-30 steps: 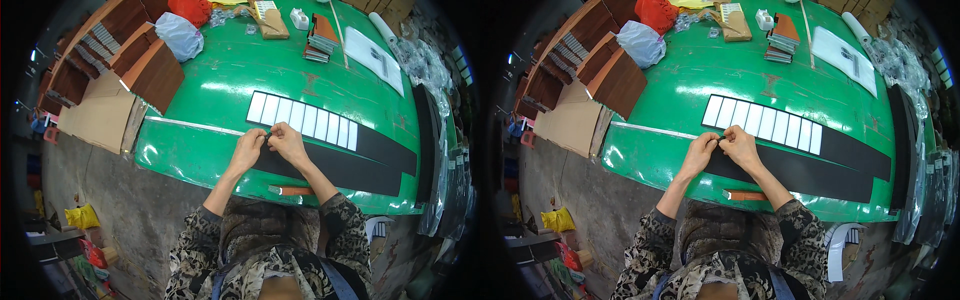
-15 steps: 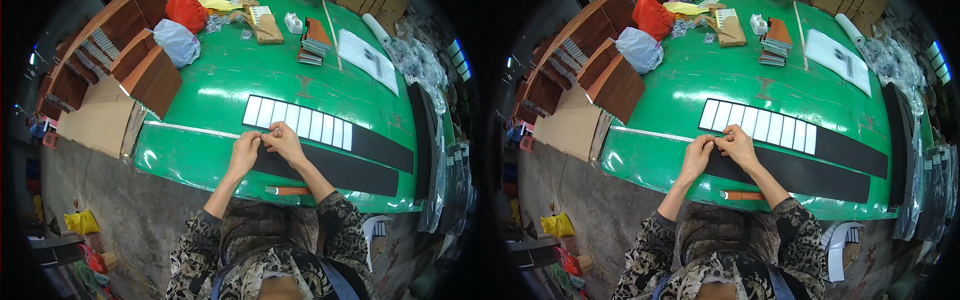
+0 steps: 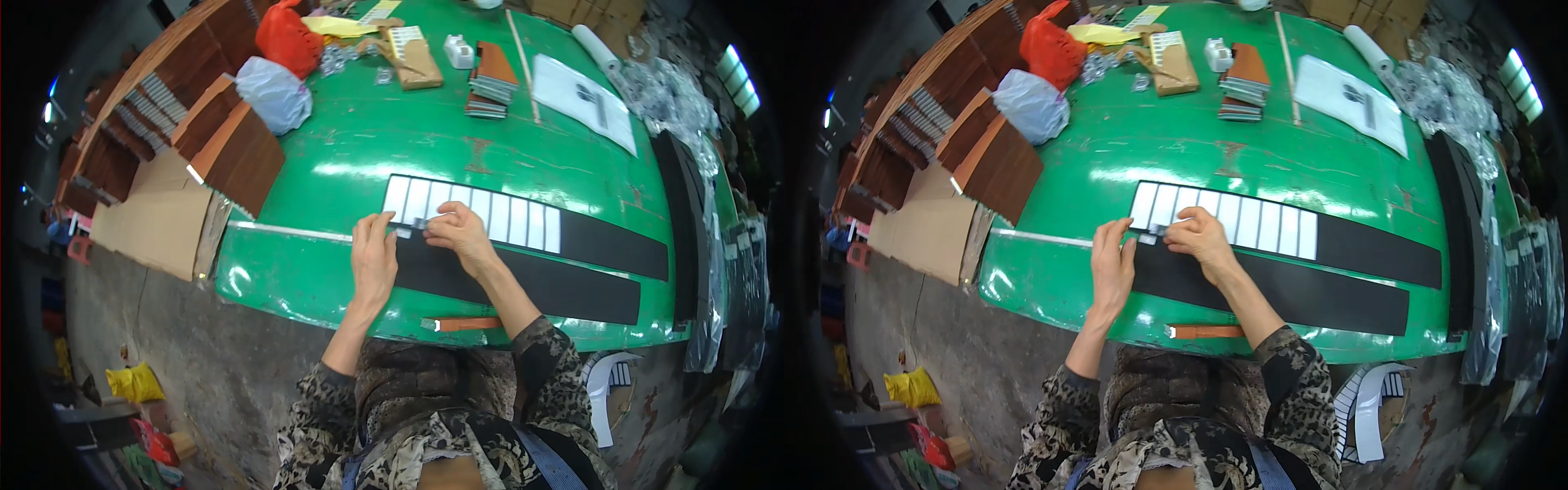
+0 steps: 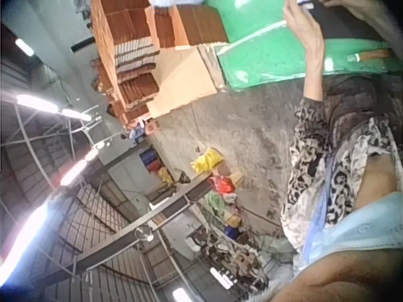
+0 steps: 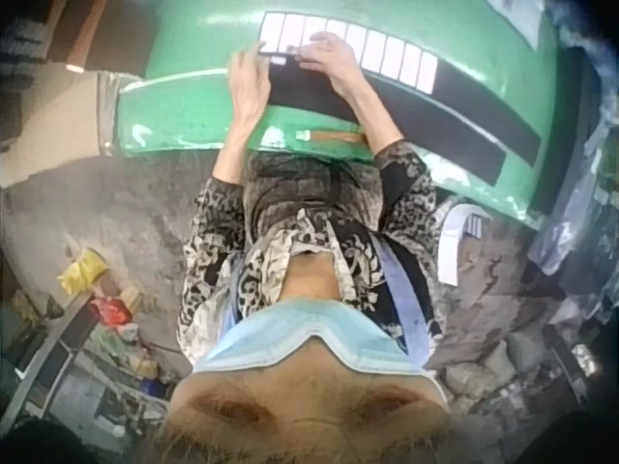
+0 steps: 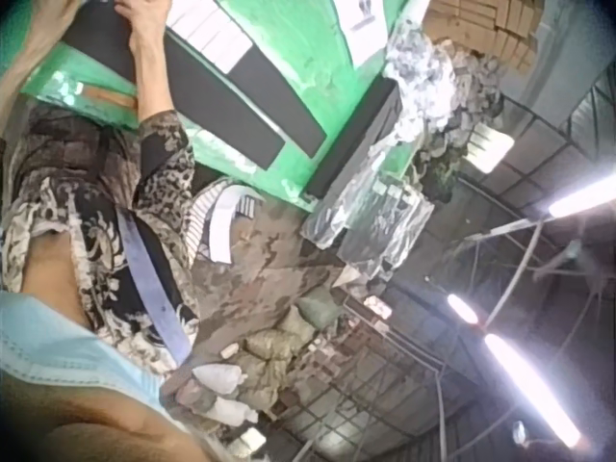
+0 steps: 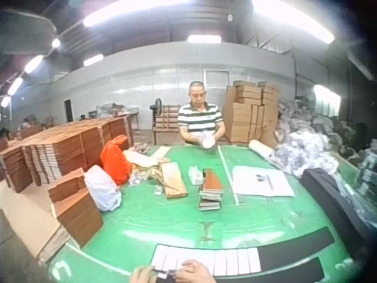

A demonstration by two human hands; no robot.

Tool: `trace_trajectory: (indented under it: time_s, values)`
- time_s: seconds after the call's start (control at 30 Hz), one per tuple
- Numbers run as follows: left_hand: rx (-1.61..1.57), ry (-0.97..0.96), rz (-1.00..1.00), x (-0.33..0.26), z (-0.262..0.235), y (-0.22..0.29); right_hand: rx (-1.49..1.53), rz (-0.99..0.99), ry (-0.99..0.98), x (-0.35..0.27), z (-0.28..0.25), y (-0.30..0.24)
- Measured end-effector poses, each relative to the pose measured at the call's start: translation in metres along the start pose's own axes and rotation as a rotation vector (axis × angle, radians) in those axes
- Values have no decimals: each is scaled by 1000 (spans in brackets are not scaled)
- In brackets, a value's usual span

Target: Applying small white rectangular labels to black strips and brown furniture components.

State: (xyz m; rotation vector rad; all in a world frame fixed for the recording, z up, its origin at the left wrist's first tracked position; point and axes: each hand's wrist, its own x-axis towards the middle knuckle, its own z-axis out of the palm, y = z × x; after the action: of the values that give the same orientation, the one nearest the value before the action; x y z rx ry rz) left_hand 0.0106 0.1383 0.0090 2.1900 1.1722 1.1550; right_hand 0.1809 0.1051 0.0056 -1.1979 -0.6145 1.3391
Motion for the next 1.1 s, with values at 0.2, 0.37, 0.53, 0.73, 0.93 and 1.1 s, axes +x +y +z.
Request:
trace_trajectory:
  time_s: [0.2, 0.37, 0.53, 0.73, 0.93, 1.1]
  values:
    - [-453, -232, -403, 2, -24, 23, -403, -577, -109, -3, 1, 7]
    - [-507, -190, -357, -4, -19, 28, -173, -568, -126, -16, 5, -2]
    - [-527, -159, -367, -4, -23, 27, -278, -756, -47, -26, 12, -2]
    - [-686, -274, -585, 5, -42, 22, -505, -1177, 22, -30, 16, -5]
    - [-866, -379, -748, 3, -53, 18, -529, -1334, 14, -37, 20, -9]
    - [-772, -423, -717, -2, -58, 10, -557, -1295, -160, -33, 19, -2]
